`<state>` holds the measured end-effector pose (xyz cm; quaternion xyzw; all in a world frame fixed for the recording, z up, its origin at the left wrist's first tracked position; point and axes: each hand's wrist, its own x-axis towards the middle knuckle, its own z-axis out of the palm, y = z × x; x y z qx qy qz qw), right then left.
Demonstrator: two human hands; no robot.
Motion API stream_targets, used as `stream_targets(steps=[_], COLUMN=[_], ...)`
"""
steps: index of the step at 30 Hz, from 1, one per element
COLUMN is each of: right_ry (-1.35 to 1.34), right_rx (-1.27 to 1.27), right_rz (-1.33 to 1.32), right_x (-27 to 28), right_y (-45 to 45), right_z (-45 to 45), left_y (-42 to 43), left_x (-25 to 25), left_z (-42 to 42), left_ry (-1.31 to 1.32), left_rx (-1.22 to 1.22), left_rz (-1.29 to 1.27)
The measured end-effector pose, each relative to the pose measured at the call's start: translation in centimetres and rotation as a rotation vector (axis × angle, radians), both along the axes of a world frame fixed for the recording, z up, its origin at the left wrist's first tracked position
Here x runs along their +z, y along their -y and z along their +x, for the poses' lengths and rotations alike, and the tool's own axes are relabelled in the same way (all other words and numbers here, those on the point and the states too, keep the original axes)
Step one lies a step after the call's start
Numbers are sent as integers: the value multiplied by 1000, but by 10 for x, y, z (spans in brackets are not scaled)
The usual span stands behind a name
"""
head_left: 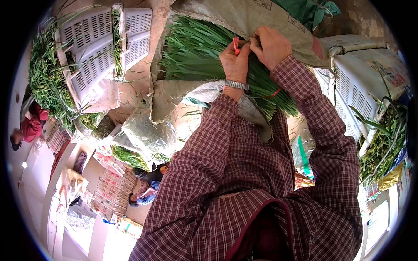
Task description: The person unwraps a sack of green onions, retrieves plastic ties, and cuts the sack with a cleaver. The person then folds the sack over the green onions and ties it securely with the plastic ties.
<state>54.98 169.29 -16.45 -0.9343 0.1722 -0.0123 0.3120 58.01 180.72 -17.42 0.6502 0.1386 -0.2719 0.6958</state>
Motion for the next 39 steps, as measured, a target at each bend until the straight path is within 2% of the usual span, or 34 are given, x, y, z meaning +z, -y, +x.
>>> stream_targets(steps=[2,3,9,12,14,17,21,25,27,29,31,39], right_ry=[49,49,-47,-192,-124,-89,-64,32,16,114,41,128], right_rx=[2,2,-119,-113,-52,-96,-126,-172,-167,-152,-122,-92], right_rz=[-165,-163,-7,72,83,73,83,165,300,204,177,235], right_x=[2,1,-6,-12,-20,-32,-37,-38,-34,-46,-42,-39], right_y=[-3,-3,-6,-1,5,2,-3,3,1,3,-4,5], right_z=[1,1,-2,-1,-4,-4,-3,0,-8,-2,-3,0], left_y=[0,-1,1,3,4,3,-1,6,1,3,1,6], left_x=[-1,-3,-4,-2,-5,-9,-1,1,7,3,3,10], left_z=[0,1,2,2,3,5,11,15,8,9,10,10], left_ry=[-2,-3,-8,-43,-34,-21,-136,-168,-143,-132,-99,-90], left_rx=[-7,-14,-33,-13,-29,-46,-72,-65,-106,-90,-76,-71], left_rz=[7,13,13,-30,-43,-80,-64,-37,-48,98,54,53])
